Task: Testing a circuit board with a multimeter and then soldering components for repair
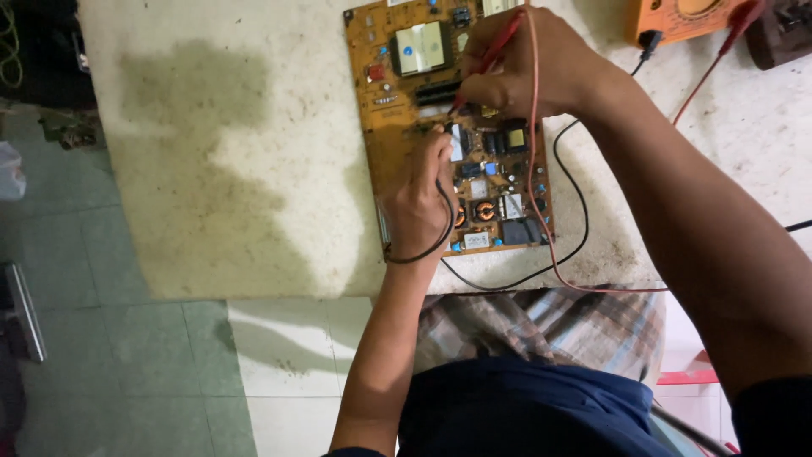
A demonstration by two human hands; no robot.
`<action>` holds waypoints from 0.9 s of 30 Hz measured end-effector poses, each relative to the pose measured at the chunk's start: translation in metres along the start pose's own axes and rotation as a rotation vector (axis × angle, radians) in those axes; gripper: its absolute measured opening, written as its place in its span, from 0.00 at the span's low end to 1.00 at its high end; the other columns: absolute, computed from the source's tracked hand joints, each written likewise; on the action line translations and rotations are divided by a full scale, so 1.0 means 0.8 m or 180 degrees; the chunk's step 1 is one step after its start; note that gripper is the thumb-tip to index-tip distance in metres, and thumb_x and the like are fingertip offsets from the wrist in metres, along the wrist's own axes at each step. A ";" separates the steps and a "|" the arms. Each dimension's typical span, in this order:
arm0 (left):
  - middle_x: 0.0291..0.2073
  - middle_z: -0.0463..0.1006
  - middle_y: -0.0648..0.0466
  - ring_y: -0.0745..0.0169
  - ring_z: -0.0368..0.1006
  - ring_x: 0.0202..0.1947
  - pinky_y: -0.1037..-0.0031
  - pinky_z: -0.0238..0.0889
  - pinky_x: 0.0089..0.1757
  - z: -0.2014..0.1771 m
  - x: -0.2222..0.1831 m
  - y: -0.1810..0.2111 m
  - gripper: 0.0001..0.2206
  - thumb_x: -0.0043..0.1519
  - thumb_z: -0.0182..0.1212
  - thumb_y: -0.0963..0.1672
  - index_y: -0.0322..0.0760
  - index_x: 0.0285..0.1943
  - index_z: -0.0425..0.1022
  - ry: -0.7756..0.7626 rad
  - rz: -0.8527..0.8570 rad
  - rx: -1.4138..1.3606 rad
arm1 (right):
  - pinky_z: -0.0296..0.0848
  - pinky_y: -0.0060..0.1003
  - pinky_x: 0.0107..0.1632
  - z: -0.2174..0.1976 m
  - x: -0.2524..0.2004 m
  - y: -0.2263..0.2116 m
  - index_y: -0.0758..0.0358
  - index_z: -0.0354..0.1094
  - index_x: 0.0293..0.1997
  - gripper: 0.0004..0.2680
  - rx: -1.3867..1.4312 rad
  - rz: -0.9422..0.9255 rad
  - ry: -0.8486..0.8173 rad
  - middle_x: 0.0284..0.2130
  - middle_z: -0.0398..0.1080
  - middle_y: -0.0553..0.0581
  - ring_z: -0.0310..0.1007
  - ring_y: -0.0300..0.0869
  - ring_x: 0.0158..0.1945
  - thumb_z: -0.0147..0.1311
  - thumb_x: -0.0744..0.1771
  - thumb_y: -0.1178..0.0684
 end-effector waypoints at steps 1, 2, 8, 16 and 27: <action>0.50 0.84 0.50 0.60 0.85 0.43 0.74 0.80 0.35 0.002 0.000 -0.001 0.11 0.71 0.61 0.39 0.39 0.61 0.70 -0.0008 0.0017 -0.0016 | 0.63 0.40 0.33 -0.004 -0.001 -0.005 0.56 0.69 0.28 0.07 -0.0005 0.0016 0.0018 0.22 0.69 0.48 0.65 0.40 0.27 0.57 0.62 0.47; 0.52 0.83 0.49 0.58 0.85 0.44 0.74 0.81 0.35 0.003 -0.002 -0.002 0.09 0.72 0.60 0.39 0.38 0.60 0.71 0.0036 0.0029 -0.0011 | 0.64 0.40 0.32 -0.006 -0.001 -0.008 0.56 0.70 0.29 0.06 0.0053 0.0089 -0.0044 0.24 0.70 0.49 0.66 0.41 0.28 0.57 0.62 0.48; 0.54 0.82 0.47 0.56 0.83 0.51 0.70 0.82 0.46 0.006 -0.006 -0.004 0.09 0.72 0.59 0.39 0.36 0.60 0.72 0.0074 0.0031 0.0026 | 0.67 0.40 0.34 -0.009 0.002 -0.013 0.58 0.73 0.30 0.04 0.0162 0.0036 -0.0171 0.28 0.75 0.50 0.72 0.41 0.31 0.58 0.61 0.51; 0.48 0.83 0.42 0.51 0.83 0.49 0.69 0.80 0.46 -0.007 0.010 0.011 0.06 0.72 0.55 0.40 0.29 0.53 0.74 0.0267 0.0276 -0.0112 | 0.65 0.40 0.35 -0.007 0.001 -0.009 0.53 0.72 0.32 0.07 0.0075 -0.0217 -0.0324 0.27 0.74 0.48 0.71 0.40 0.31 0.62 0.62 0.45; 0.34 0.86 0.55 0.52 0.83 0.35 0.68 0.76 0.39 -0.002 0.005 0.008 0.06 0.70 0.56 0.47 0.50 0.44 0.79 0.0716 0.0072 0.0427 | 0.75 0.53 0.52 0.031 -0.009 0.010 0.50 0.76 0.35 0.10 -0.0311 -0.0141 0.0296 0.27 0.79 0.50 0.81 0.55 0.38 0.62 0.59 0.40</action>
Point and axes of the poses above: each hand's wrist, its own x-axis towards the middle knuckle, its own z-axis out of the palm, y = z × x, the point moved 5 cm from there along x, towards the middle knuckle
